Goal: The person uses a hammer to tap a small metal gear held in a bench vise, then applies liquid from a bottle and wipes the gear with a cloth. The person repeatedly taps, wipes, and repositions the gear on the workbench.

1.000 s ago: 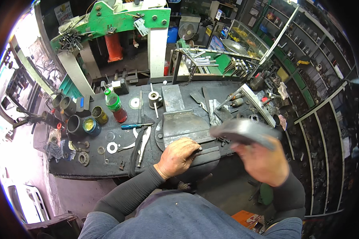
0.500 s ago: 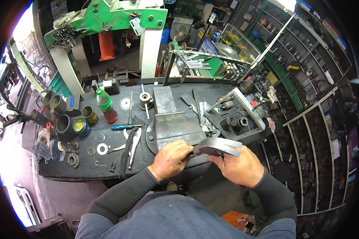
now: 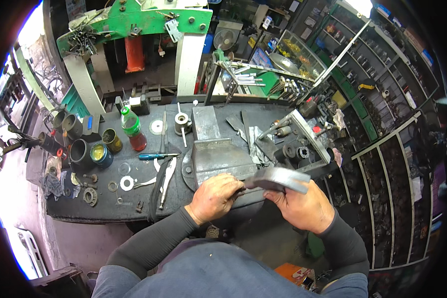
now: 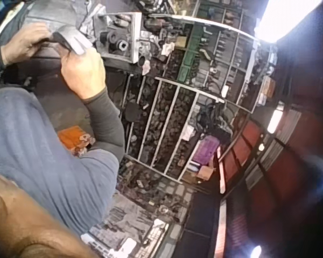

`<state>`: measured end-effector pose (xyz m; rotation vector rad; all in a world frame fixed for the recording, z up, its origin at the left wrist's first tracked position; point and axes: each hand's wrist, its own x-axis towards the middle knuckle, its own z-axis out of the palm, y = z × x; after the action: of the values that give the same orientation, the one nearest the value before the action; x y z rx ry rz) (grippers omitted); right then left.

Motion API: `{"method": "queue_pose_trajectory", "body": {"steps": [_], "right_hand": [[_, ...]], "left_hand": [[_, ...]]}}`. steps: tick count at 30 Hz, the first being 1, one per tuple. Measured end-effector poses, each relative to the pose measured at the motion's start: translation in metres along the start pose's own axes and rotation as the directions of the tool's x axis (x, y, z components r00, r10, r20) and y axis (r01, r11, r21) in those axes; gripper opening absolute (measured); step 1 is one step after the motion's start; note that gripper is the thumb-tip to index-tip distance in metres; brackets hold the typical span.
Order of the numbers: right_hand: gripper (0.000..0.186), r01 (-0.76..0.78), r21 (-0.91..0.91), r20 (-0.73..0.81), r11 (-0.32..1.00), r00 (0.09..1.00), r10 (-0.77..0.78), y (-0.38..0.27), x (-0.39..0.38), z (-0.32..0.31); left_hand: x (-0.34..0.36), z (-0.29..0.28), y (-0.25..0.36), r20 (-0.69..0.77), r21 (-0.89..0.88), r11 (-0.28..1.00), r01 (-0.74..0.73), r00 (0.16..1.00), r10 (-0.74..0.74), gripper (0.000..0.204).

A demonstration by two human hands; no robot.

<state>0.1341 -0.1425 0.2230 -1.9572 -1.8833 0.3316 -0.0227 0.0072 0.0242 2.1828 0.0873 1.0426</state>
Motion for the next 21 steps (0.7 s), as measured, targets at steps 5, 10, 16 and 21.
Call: {"method": "queue_pose_trajectory", "body": {"steps": [5, 10, 16, 21], "right_hand": [[0.022, 0.142, -0.123, -0.097, 0.982, 0.983, -0.155, 0.004, -0.001, -0.009], [0.035, 0.189, -0.252, -0.387, 0.949, 0.879, -0.278, -0.009, -0.031, -0.062], [0.029, -0.057, -0.005, 0.028, 0.998, 0.998, 0.057, 0.015, -0.003, 0.01], [0.03, -0.197, 0.411, -0.04, 0.89, 0.972, 0.233, 0.043, -0.018, 0.033]], "left_hand": [[0.003, 0.0, 0.001, 0.002, -0.01, 1.0, -0.014, 1.0, 0.014, 0.035], [-0.001, -0.003, 0.001, -0.004, 0.008, 1.0, 0.015, 1.0, -0.015, 0.031], [0.002, 0.002, 0.002, 0.003, 0.055, 0.998, -0.01, 1.0, 0.009, 0.03], [-0.002, -0.002, 0.001, -0.061, -0.198, 0.966, 0.166, 0.982, -0.181, 0.014]]}}
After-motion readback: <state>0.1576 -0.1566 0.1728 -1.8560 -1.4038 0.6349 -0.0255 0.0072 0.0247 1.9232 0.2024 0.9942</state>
